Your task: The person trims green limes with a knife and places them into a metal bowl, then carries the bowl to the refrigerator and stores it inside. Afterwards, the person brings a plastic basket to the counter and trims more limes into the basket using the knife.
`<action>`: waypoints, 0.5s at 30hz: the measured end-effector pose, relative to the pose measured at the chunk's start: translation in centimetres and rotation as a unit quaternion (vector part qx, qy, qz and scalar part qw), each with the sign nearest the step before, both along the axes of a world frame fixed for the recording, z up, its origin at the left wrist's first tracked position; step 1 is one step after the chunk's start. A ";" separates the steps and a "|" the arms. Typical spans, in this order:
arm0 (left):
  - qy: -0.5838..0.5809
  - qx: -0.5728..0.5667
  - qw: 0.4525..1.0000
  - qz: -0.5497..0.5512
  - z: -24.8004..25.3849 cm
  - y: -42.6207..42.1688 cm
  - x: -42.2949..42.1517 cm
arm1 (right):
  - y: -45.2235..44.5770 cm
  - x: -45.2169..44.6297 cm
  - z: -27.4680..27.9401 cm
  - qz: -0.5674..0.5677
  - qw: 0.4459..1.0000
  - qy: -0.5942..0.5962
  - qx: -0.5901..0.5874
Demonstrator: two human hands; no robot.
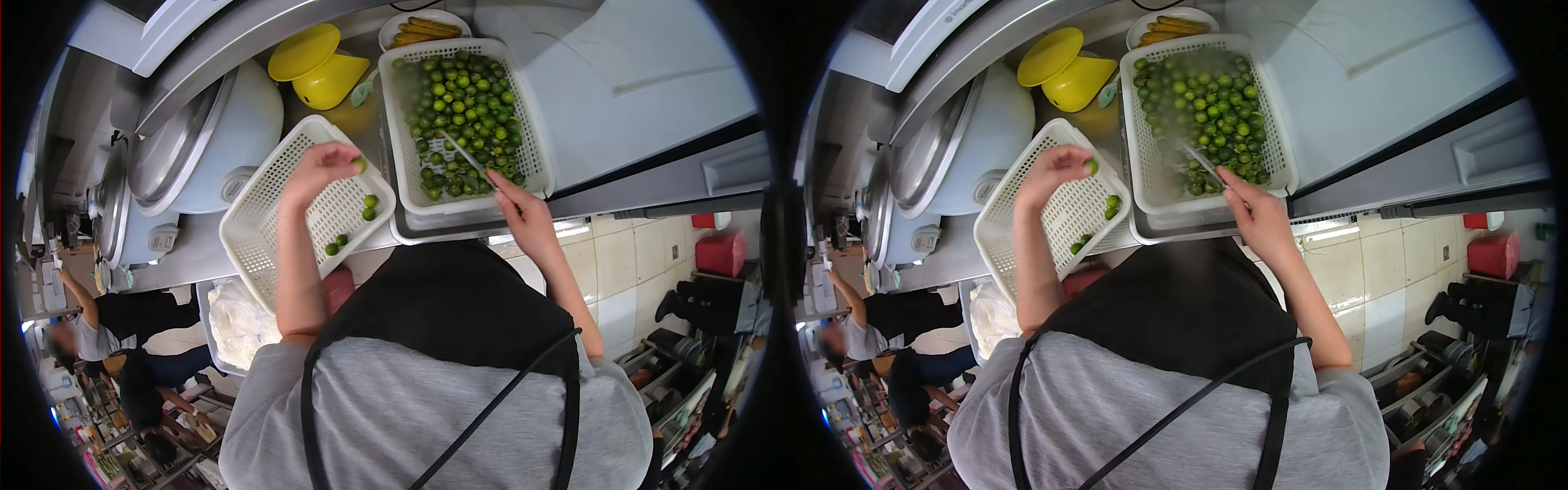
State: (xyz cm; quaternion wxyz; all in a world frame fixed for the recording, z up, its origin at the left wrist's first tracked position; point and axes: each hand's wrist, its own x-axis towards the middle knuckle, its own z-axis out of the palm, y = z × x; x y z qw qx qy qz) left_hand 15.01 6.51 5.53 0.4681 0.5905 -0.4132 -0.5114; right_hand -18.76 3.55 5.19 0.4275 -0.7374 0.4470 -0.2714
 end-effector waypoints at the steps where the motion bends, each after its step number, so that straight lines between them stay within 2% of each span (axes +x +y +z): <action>1: -0.122 0.039 0.989 -0.077 0.8 0.3 0.9 | -0.2 -0.5 0.0 -0.022 1.000 0.003 -0.004; 2: -0.242 0.076 0.955 -0.152 1.3 0.4 1.3 | -0.4 -0.8 0.1 -0.023 1.000 0.004 -0.004; 3: -0.312 0.043 0.938 -0.144 1.5 0.0 0.7 | -0.6 -1.2 0.3 -0.042 0.998 0.036 0.019; 4: -0.344 0.014 0.930 -0.131 1.5 -0.9 -0.4 | -0.7 -1.3 0.6 -0.060 0.995 0.068 0.042; 7: -0.435 -0.022 0.892 -0.121 -1.3 -5.5 -5.8 | -0.9 -1.2 0.6 -0.057 0.997 0.037 0.024; 9: -0.618 0.029 0.765 -0.179 -4.1 -8.6 -9.8 | -0.9 -0.8 0.4 -0.052 0.999 0.015 -0.004; 11: -0.657 0.031 0.726 -0.198 -6.2 -10.1 -12.3 | -0.7 -0.3 0.5 -0.049 0.998 -0.020 -0.036; 13: -0.670 0.033 0.715 -0.199 -9.0 -11.3 -12.8 | -0.6 -0.2 0.8 -0.049 0.998 -0.020 -0.038; 15: -0.683 0.035 0.701 -0.202 -8.4 -11.5 -13.0 | -0.5 -0.2 1.0 -0.051 0.998 -0.020 -0.040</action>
